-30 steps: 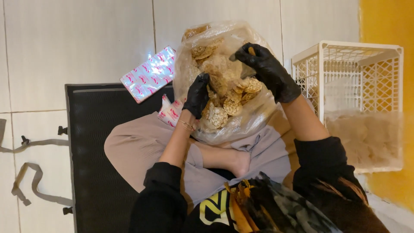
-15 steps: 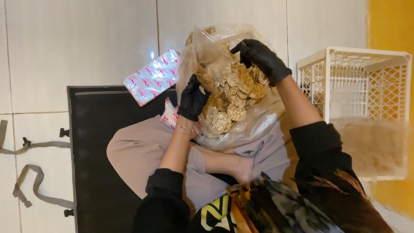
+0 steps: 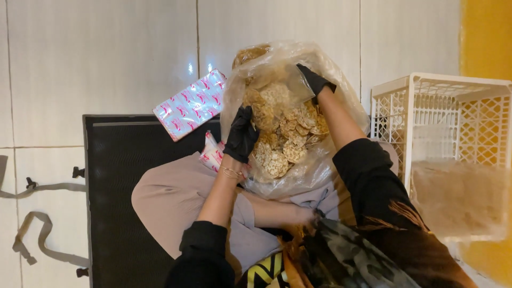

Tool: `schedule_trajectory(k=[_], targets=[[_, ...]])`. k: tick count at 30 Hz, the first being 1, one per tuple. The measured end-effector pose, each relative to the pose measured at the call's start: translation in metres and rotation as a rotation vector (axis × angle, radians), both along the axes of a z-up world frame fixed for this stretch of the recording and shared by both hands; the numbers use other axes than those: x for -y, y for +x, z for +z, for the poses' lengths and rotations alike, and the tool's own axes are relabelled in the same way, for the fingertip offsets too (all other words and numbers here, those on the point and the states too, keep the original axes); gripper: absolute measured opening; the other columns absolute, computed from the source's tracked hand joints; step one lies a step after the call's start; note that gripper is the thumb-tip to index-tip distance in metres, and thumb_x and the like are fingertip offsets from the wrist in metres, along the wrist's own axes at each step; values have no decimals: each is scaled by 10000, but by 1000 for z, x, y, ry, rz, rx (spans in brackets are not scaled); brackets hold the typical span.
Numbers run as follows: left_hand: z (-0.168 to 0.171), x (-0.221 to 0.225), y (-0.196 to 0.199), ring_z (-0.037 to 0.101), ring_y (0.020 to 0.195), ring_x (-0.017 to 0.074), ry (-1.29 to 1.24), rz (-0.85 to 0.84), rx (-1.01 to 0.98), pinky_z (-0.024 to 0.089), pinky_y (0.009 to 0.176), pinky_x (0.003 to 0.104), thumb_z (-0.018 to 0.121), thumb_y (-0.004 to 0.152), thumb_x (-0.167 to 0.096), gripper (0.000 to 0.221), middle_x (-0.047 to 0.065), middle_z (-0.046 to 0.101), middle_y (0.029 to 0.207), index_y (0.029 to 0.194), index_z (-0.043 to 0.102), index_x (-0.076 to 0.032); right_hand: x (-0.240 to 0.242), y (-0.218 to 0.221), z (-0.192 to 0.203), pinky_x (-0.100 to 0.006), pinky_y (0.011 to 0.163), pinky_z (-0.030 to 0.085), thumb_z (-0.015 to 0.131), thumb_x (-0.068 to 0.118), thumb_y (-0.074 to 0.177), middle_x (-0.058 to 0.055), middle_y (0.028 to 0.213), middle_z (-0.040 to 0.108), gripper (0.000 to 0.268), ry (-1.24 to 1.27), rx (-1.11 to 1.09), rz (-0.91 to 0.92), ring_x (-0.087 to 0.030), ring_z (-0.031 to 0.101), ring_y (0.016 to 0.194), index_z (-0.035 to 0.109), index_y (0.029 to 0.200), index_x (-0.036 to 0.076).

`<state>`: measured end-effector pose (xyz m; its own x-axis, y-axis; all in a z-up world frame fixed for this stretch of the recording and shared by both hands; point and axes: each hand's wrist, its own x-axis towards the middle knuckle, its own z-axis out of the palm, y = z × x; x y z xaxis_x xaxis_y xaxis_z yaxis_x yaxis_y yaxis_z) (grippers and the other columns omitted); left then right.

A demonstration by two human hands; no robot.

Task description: Packing large chips from a bulk bag into individual plastic bags while sitting on the floor.

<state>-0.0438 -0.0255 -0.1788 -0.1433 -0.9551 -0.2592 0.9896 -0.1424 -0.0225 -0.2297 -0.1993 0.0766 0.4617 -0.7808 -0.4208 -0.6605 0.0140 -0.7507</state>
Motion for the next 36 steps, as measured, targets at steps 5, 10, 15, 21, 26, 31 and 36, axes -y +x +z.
schedule_trajectory(k=[5, 10, 15, 21, 26, 31, 36], targets=[[20, 4, -3, 741, 1047, 276, 39, -48, -9, 628, 907, 454, 473, 1057, -91, 447, 55, 586, 1447, 1473, 545, -238, 0, 2, 15, -441, 1005, 486, 529, 260, 1036, -195, 1283, 670, 429, 114, 127, -74, -362, 610, 1208, 595, 1434, 114], [31, 0, -10, 736, 1054, 285, 95, 3, 43, 623, 919, 418, 500, 1034, -14, 426, 48, 622, 1403, 1415, 606, -173, -6, -4, 37, -403, 950, 525, 564, 212, 1012, -186, 1241, 688, 427, 222, 256, -143, -338, 646, 1148, 604, 1424, 107], [5, 1, -7, 748, 1032, 267, 116, 19, 84, 633, 897, 397, 515, 1019, 21, 421, 76, 652, 1366, 1383, 638, -153, -18, 0, 56, -365, 896, 564, 599, 163, 988, -176, 1198, 707, 430, 329, 396, -220, -315, 682, 1088, 612, 1413, 100], [10, 5, -8, 711, 1095, 363, 186, 46, 83, 608, 922, 549, 587, 988, 49, 449, 113, 651, 1375, 1391, 621, -147, -28, -14, 59, -320, 830, 611, 640, 105, 960, -165, 1147, 730, 442, 461, 554, -320, -287, 726, 1016, 621, 1401, 91], [61, -1, -10, 674, 1158, 414, 237, 23, 125, 571, 949, 650, 646, 956, 46, 482, 107, 628, 1401, 1386, 617, -169, -34, -32, 76, -282, 776, 650, 675, 56, 936, -156, 1105, 749, 458, 549, 692, -406, -264, 762, 956, 629, 1391, 84], [133, -4, -11, 643, 1186, 322, 259, -2, 207, 572, 944, 502, 610, 990, 18, 718, 26, 511, 1535, 1590, 332, -260, -36, -55, 87, -255, 744, 675, 697, 73, 928, -131, 1077, 755, 466, 557, 736, -413, -226, 781, 930, 621, 1387, 87], [103, 2, -11, 632, 1228, 253, 261, -42, 322, 550, 900, 415, 583, 992, -7, 768, -21, 496, 1562, 1613, 252, -315, -42, -69, 114, -190, 662, 649, 706, 176, 925, -103, 1035, 742, 409, 463, 632, -283, -163, 766, 853, 632, 1316, 85]])
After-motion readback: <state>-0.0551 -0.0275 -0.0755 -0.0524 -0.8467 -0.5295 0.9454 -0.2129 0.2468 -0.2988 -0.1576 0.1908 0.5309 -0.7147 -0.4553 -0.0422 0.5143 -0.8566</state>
